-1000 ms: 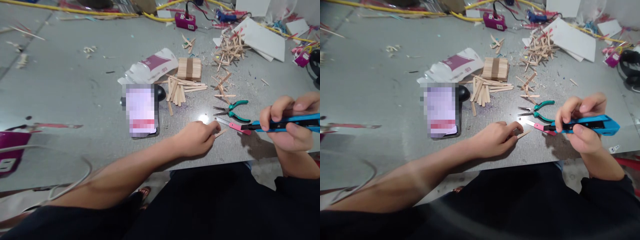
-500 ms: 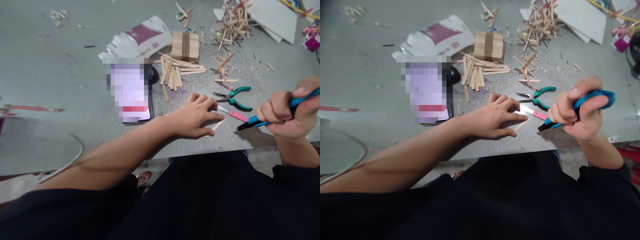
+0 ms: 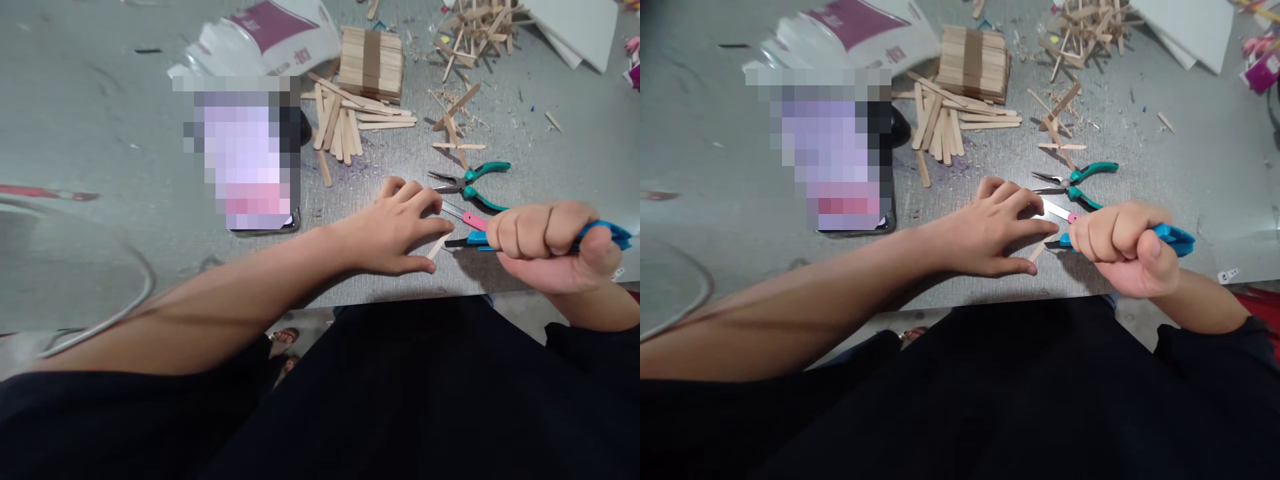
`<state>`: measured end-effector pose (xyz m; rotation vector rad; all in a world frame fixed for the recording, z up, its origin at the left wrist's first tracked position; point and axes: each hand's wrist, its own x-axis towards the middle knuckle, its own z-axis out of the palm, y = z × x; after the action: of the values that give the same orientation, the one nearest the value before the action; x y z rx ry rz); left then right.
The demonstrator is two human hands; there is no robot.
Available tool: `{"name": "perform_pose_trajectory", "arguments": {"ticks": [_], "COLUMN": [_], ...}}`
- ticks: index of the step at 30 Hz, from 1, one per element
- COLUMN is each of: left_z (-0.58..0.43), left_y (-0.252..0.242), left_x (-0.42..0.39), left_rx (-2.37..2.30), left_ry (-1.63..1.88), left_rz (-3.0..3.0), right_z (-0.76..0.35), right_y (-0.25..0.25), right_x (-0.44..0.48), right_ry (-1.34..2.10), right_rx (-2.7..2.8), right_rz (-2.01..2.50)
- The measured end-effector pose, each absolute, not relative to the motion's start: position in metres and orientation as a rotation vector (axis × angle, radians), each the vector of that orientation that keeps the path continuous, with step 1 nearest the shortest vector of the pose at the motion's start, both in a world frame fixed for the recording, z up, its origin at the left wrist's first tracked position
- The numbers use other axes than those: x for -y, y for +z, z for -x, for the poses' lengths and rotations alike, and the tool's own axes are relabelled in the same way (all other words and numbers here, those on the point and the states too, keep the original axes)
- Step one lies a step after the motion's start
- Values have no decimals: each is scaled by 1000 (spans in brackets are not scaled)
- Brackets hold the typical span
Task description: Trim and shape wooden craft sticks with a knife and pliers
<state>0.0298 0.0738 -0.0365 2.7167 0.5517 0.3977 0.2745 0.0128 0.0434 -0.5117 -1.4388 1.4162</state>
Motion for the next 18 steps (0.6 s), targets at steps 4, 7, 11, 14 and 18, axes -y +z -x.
{"name": "perform_pose_trajectory", "arguments": {"ticks": [4,7,11,14,18], "left_z": [-31,-31,-31,-31,-31], "left_y": [-37,-37,-39,-40,-39], "left_x": [-70,-70,-70,-70,-70], "left_rx": [-570,-574,-571,-572,-562], "left_ry": [407,414,430,429,432], "left_rz": [-2731,-2734,-2717,-2718,-2689], "right_z": [-267,-264,-263,-262,-262], "right_y": [42,42,40,38,35], "right_x": [-10,-9,-9,-10,-9], "right_ry": [1372,1362,1340,1328,1308], "right_rx": [1414,1426,1461,1443,1501], "right_rz": [543,532,545,515,549]}}
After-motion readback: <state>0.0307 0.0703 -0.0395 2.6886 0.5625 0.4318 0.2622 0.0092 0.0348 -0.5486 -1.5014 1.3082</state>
